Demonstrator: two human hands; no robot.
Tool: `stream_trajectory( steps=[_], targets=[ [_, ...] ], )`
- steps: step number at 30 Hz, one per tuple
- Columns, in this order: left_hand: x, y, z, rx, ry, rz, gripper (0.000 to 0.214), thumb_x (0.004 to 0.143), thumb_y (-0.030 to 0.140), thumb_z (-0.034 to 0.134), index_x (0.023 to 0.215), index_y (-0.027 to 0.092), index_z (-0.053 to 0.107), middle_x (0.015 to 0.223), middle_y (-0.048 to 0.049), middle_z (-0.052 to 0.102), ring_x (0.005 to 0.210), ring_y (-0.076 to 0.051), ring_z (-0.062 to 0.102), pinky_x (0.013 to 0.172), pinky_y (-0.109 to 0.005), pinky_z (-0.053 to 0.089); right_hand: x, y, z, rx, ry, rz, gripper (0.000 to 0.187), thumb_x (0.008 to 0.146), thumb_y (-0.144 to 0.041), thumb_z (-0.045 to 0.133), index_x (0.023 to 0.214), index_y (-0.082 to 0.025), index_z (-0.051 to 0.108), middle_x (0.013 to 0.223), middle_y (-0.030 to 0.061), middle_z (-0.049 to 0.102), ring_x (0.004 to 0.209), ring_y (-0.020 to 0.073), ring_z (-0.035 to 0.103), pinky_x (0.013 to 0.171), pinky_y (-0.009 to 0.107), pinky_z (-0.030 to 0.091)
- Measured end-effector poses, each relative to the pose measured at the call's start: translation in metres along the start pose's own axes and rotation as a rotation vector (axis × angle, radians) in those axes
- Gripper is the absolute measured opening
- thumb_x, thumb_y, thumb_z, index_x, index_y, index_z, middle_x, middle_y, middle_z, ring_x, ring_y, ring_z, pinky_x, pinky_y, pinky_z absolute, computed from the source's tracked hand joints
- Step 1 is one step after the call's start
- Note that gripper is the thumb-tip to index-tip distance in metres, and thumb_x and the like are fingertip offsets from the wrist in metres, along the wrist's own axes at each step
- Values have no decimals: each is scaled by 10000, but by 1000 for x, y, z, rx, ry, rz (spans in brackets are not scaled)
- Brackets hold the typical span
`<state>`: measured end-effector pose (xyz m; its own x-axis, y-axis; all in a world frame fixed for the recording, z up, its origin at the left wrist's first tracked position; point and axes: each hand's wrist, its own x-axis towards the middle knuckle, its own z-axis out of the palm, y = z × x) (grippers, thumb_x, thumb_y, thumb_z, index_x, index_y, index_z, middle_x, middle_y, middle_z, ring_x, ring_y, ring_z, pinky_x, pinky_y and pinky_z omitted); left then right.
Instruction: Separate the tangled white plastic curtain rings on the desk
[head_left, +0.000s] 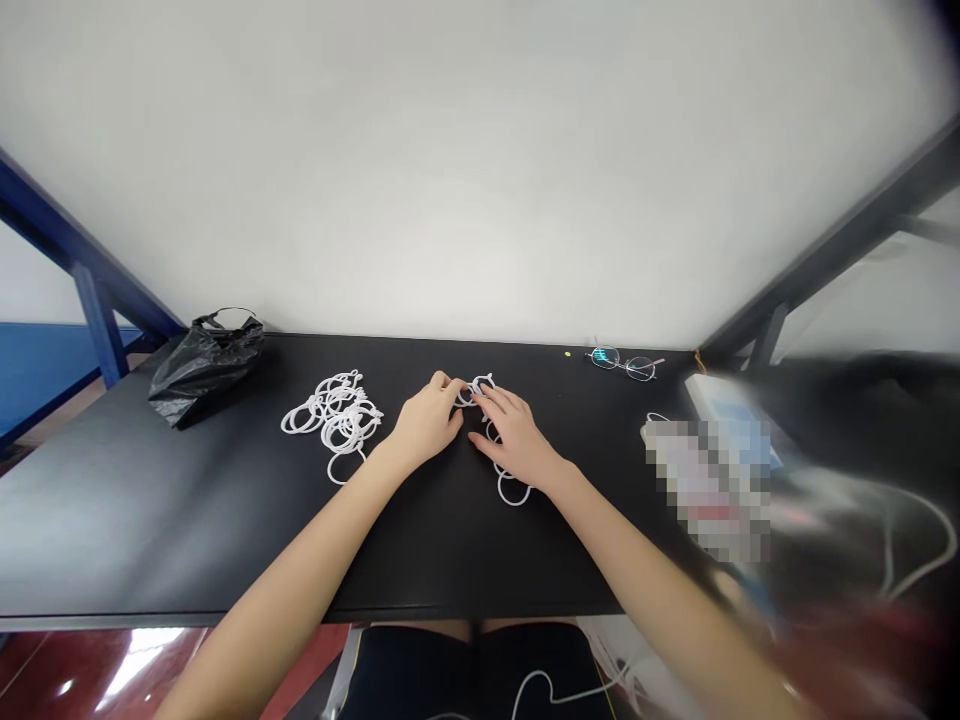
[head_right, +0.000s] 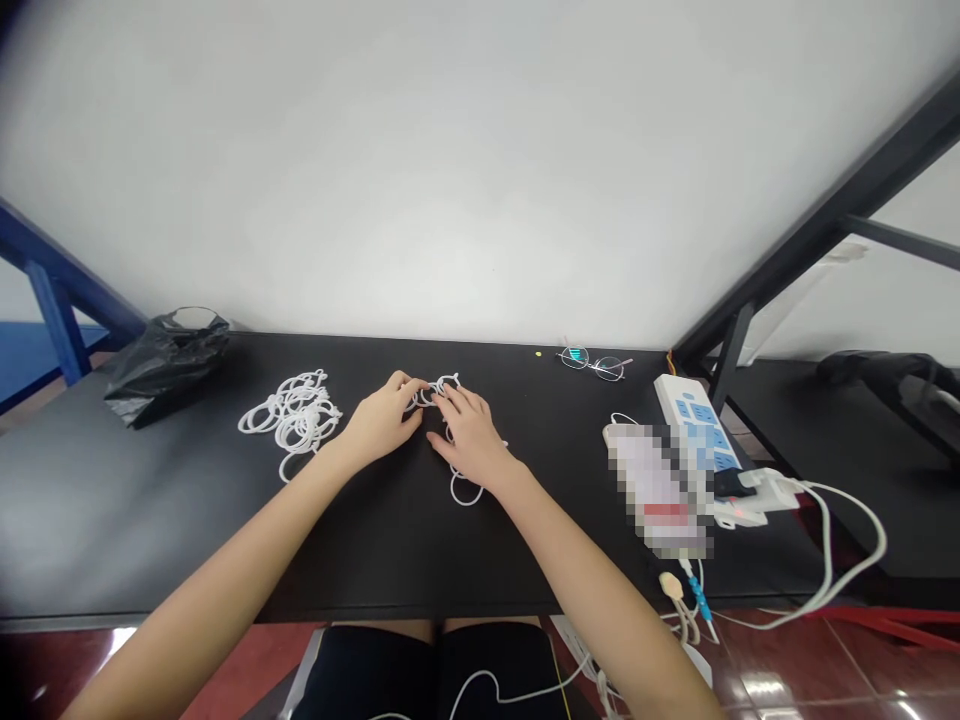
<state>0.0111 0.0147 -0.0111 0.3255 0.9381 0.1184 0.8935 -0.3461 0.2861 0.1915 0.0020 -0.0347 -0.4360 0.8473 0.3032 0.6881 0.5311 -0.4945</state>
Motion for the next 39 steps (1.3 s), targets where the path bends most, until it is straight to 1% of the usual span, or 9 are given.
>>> stream_trajectory(
  steps=[3, 9, 14, 19, 24, 26, 31, 36, 39],
  targets=[
    [-2, -1, 8, -2, -12, -8, 273, 892, 193, 455, 1133, 211, 581, 1148, -84, 558, 968, -218, 633, 710, -295, 501, -1, 0, 6, -24, -63, 10, 483, 863, -308, 646, 1322, -192, 553, 1435, 152, 497, 1351, 344, 406, 1097, 555, 354],
    [-2, 2, 10, -34, -22, -33, 149, 842, 177, 496, 956, 208, 588, 978, -59, 617, 894, -210, 608, 676, -284, 467, 5, 6, 8, 100, 102, 47, 174, 854, -163, 609, 1011, -203, 673, 1005, 84, 689, 1012, 261, 556, 929, 447, 479],
    [-4, 4, 8, -43, -7, -6, 159, 755, 106, 537, 864, 220, 554, 840, -39, 640, 902, -237, 556, 629, -286, 435, 7, 10, 7, 140, 125, 67, 146, 801, -89, 618, 864, -215, 657, 824, 40, 699, 886, 237, 566, 830, 399, 494],
    [-3, -1, 6, -107, 69, 2, 112, 776, 119, 520, 798, 218, 565, 847, -41, 629, 886, -226, 547, 656, -290, 440, 6, 7, 6, 190, 235, 83, 135, 822, -137, 600, 897, -234, 656, 822, 35, 696, 870, 231, 604, 829, 399, 504],
    [-1, -9, -10, -262, 178, -35, 74, 807, 182, 533, 809, 207, 602, 825, -28, 626, 872, -203, 579, 756, -301, 460, 6, 3, 2, 221, 369, 68, 100, 852, -182, 581, 897, -232, 656, 835, 40, 704, 853, 226, 619, 804, 386, 512],
    [-2, -13, -17, -205, 200, -67, 90, 811, 193, 533, 801, 208, 621, 839, -36, 629, 899, -212, 590, 745, -299, 457, 6, 2, 1, 222, 384, 65, 94, 859, -198, 579, 894, -234, 658, 836, 42, 706, 851, 227, 620, 804, 389, 512],
    [-8, -21, -20, -68, 52, -120, 178, 809, 176, 510, 813, 216, 683, 881, -56, 625, 888, -223, 607, 695, -291, 454, 6, 3, 1, 230, 391, 68, 86, 862, -230, 580, 883, -237, 664, 828, 41, 708, 839, 226, 621, 797, 392, 515],
    [-8, -31, -25, -247, 216, -143, 189, 811, 331, 576, 869, 204, 703, 1078, -64, 582, 741, -157, 584, 672, -288, 461, 6, 3, 1, 228, 395, 66, 83, 867, -226, 578, 883, -239, 658, 834, 41, 709, 844, 225, 624, 798, 391, 518],
    [-6, -38, -32, -328, 246, -197, 206, 789, 385, 612, 801, 189, 676, 988, -44, 634, 638, -132, 549, 671, -288, 451, 6, 3, 1, 234, 399, 64, 78, 865, -213, 581, 874, -238, 655, 829, 38, 708, 843, 222, 624, 795, 386, 520]
  ],
)
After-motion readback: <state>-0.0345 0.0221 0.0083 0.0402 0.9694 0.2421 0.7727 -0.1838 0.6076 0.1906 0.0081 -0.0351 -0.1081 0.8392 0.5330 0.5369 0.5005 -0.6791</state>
